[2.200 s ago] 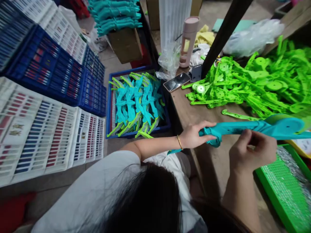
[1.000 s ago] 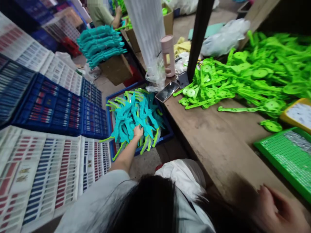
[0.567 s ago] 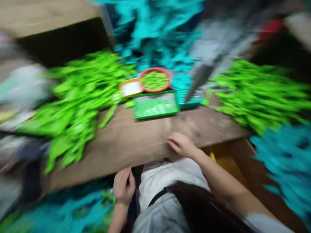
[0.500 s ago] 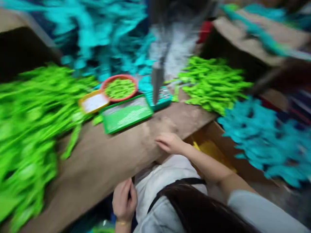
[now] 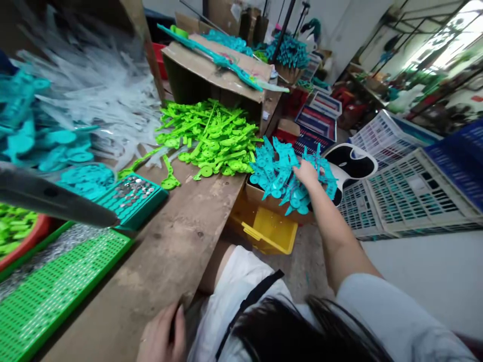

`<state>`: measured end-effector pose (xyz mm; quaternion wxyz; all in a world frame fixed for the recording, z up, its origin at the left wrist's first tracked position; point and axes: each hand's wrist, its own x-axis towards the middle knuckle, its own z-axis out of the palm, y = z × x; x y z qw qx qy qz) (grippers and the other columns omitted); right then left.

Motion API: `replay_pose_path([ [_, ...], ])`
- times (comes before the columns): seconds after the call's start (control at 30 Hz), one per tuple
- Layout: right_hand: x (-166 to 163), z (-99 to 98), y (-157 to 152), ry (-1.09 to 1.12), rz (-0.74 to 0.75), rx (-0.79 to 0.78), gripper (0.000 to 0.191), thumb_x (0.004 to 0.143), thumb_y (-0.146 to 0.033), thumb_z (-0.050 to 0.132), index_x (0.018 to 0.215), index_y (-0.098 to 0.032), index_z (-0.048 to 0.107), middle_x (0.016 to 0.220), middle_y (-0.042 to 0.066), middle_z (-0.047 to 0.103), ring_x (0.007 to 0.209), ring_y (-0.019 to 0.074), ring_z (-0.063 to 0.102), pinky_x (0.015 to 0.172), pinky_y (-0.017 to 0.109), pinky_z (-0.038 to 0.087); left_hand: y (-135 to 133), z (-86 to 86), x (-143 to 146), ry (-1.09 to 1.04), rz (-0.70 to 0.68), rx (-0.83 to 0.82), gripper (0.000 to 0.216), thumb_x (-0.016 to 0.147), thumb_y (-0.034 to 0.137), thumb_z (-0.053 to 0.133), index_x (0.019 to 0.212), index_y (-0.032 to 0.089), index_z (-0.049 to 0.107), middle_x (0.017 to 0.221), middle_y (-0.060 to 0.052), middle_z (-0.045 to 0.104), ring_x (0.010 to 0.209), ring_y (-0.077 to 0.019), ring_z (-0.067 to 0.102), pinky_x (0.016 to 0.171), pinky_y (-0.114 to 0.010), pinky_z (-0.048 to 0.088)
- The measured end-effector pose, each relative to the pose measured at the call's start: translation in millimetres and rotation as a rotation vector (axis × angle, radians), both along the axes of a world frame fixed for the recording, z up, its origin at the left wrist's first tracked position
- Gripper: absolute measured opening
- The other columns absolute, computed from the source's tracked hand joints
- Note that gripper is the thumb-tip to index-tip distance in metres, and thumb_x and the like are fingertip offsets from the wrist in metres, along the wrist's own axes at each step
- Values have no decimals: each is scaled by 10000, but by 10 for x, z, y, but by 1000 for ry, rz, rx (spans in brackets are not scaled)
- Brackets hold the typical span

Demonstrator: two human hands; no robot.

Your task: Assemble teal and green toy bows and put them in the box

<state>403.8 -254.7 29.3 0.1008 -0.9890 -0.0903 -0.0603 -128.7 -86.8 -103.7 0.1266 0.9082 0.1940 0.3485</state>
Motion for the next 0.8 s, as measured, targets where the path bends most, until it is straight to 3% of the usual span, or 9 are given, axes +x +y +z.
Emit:
replay_pose_path([
  [0.17, 176, -255, -581, -42, -382, -27, 564, 904, -413, 511, 1344, -64, 451, 1413, 251, 418, 1327, 374, 384, 1060, 568, 338, 45, -77, -29, -1, 7, 68, 180, 938, 239, 493, 997, 116, 610, 807, -106, 689, 686, -183, 650, 679, -301, 490],
  [0.3, 225, -436, -882, 46, -528, -15, 457, 901, -425, 560, 1281, -175, 520, 1318, 111, 530, 1157, 239, 550, 962, 483, 481, 63, -79, -41, 20, -7, 27, 185, 932, 260, 499, 1019, 139, 609, 834, -101, 695, 703, -183, 650, 677, -304, 493],
  [0.53, 339, -553, -1068, 117, -464, 61, 382, 910, -393, 558, 1225, -177, 557, 1241, 91, 577, 1064, 197, 592, 899, 423, 523, 79, -75, -54, 9, -44, -13, 179, 905, 234, 542, 1048, 159, 619, 847, -94, 696, 713, -186, 647, 676, -304, 491],
  [0.8, 418, -657, -920, 95, -325, 145, 401, 904, -403, 565, 1229, -168, 553, 1241, 92, 577, 1075, 205, 590, 907, 437, 517, -4, -4, -34, 30, 31, -37, 160, 899, 205, 553, 1027, 145, 627, 882, -111, 678, 743, -205, 633, 723, -327, 478],
])
